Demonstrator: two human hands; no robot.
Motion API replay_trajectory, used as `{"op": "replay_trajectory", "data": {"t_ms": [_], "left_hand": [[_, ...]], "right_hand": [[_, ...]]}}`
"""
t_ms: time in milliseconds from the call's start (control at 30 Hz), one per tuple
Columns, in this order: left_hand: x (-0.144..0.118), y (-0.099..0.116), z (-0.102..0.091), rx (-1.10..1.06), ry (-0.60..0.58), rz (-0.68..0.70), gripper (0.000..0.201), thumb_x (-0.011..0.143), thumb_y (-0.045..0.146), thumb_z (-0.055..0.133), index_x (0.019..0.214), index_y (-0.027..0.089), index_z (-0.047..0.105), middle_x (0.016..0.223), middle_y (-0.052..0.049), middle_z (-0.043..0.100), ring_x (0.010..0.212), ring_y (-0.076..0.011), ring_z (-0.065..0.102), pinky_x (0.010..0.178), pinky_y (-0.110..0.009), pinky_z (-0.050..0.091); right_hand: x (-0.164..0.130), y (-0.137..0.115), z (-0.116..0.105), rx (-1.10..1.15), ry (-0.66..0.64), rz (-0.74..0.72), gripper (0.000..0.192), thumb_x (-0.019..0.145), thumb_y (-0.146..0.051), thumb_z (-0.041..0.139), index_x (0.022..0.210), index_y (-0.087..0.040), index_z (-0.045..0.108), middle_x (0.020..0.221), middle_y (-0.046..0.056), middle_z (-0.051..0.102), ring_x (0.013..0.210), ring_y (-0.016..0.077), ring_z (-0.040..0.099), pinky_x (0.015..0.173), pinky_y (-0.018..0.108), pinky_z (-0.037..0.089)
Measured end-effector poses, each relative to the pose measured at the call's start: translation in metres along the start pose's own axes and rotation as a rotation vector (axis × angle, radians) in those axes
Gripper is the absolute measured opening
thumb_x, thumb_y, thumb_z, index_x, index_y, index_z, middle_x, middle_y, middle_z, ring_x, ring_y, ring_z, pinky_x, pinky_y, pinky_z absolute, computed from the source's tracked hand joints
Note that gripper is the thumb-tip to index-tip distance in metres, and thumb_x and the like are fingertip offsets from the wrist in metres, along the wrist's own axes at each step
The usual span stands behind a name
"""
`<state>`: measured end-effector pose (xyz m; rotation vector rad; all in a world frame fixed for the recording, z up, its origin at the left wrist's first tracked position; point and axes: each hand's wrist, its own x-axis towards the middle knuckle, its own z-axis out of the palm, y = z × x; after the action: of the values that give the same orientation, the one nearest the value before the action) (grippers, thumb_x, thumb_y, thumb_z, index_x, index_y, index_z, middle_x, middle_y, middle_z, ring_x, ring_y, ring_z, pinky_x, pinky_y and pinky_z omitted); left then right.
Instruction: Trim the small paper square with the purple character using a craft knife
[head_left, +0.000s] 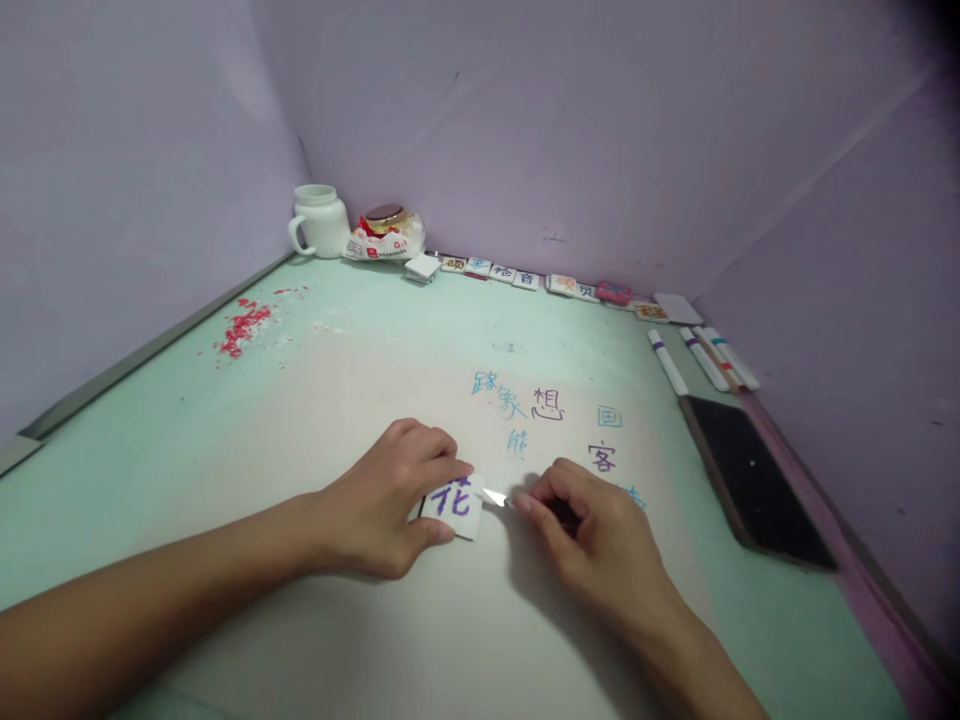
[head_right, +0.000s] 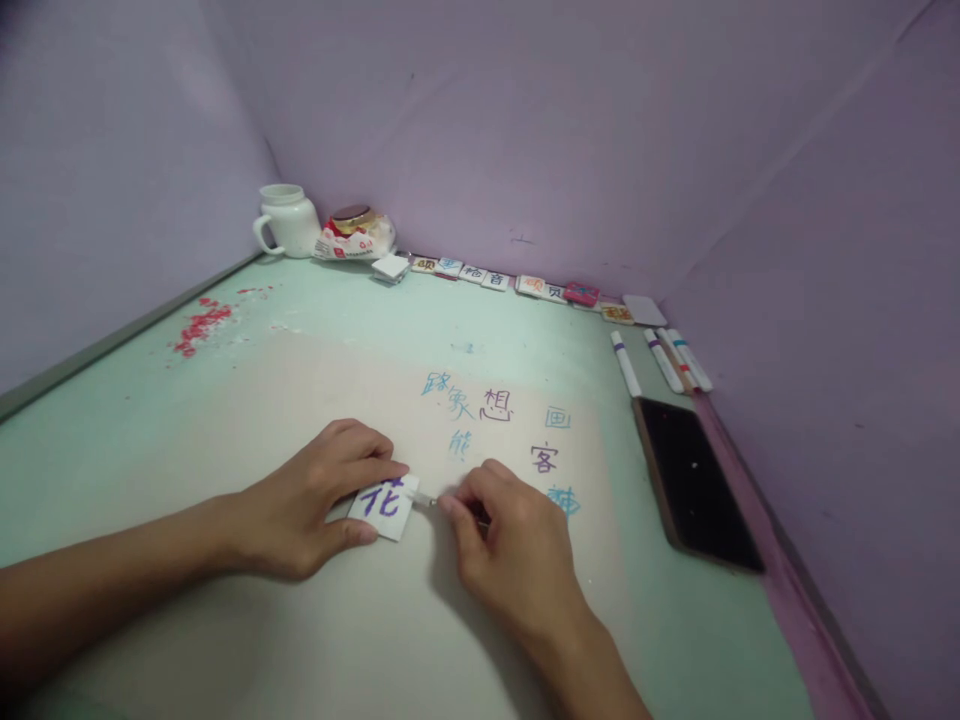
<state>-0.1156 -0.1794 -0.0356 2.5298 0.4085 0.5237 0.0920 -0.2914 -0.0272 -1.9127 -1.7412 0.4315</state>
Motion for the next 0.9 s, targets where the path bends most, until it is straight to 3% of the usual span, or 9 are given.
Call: {"op": "replay_trajectory", "data": {"t_ms": [67, 167, 367, 433, 667, 900], "left_hand": [[0.000, 0.000, 0.001, 0.000, 0.002, 0.003, 0.040, 0.076, 0.024, 0.060, 0.115, 0.016, 0.060, 0.101, -0.010, 0.056, 0.093, -0.0261, 0.052, 0.091, -0.048, 0.039], [0.000, 0.000, 0.001, -0.002, -0.003, -0.004, 0.039, 0.077, 0.026, 0.061, 0.114, 0.016, 0.060, 0.100, -0.010, 0.055, 0.092, -0.0259, 0.052, 0.091, -0.047, 0.038], [0.001, -0.001, 0.001, 0.001, -0.012, -0.019, 0.038, 0.077, 0.029, 0.061, 0.113, 0.017, 0.060, 0.100, -0.010, 0.056, 0.091, -0.0256, 0.051, 0.092, -0.046, 0.037], [0.001, 0.000, 0.000, 0.004, -0.009, -0.017, 0.038, 0.076, 0.027, 0.062, 0.113, 0.017, 0.060, 0.100, -0.010, 0.056, 0.091, -0.0255, 0.051, 0.092, -0.047, 0.037], [0.003, 0.005, -0.004, -0.015, -0.045, -0.047, 0.037, 0.074, 0.024, 0.065, 0.110, 0.016, 0.062, 0.098, -0.009, 0.054, 0.093, -0.0258, 0.052, 0.092, -0.046, 0.038], [0.004, 0.006, -0.006, -0.018, -0.058, -0.050, 0.038, 0.073, 0.023, 0.065, 0.109, 0.012, 0.064, 0.097, -0.011, 0.055, 0.090, -0.0258, 0.053, 0.091, -0.048, 0.038]], "right_hand": [[-0.001, 0.001, 0.004, -0.056, 0.050, 0.001, 0.023, 0.088, -0.032, 0.050, 0.068, -0.021, 0.054, 0.068, -0.002, 0.057, 0.055, 0.0108, 0.047, 0.054, 0.025, 0.031], [-0.001, 0.003, 0.004, -0.103, 0.004, -0.046, 0.023, 0.088, -0.033, 0.049, 0.070, -0.021, 0.056, 0.069, -0.002, 0.056, 0.053, 0.0108, 0.047, 0.052, 0.026, 0.029], [0.001, 0.001, -0.011, -0.007, -0.283, -0.099, 0.020, 0.083, -0.030, 0.054, 0.065, -0.021, 0.055, 0.066, -0.002, 0.057, 0.057, 0.0121, 0.049, 0.053, 0.026, 0.030], [0.001, 0.000, -0.013, 0.014, -0.324, -0.114, 0.019, 0.082, -0.029, 0.055, 0.065, -0.021, 0.055, 0.067, -0.002, 0.058, 0.057, 0.0119, 0.049, 0.053, 0.026, 0.031], [0.000, 0.004, -0.003, -0.077, -0.053, -0.118, 0.024, 0.087, -0.032, 0.051, 0.066, -0.021, 0.055, 0.063, -0.003, 0.055, 0.051, 0.0104, 0.049, 0.049, 0.024, 0.033], [-0.005, -0.004, -0.002, -0.072, -0.156, -0.129, 0.024, 0.086, -0.030, 0.050, 0.065, -0.022, 0.055, 0.063, -0.002, 0.055, 0.052, 0.0115, 0.050, 0.049, 0.025, 0.032]]}}
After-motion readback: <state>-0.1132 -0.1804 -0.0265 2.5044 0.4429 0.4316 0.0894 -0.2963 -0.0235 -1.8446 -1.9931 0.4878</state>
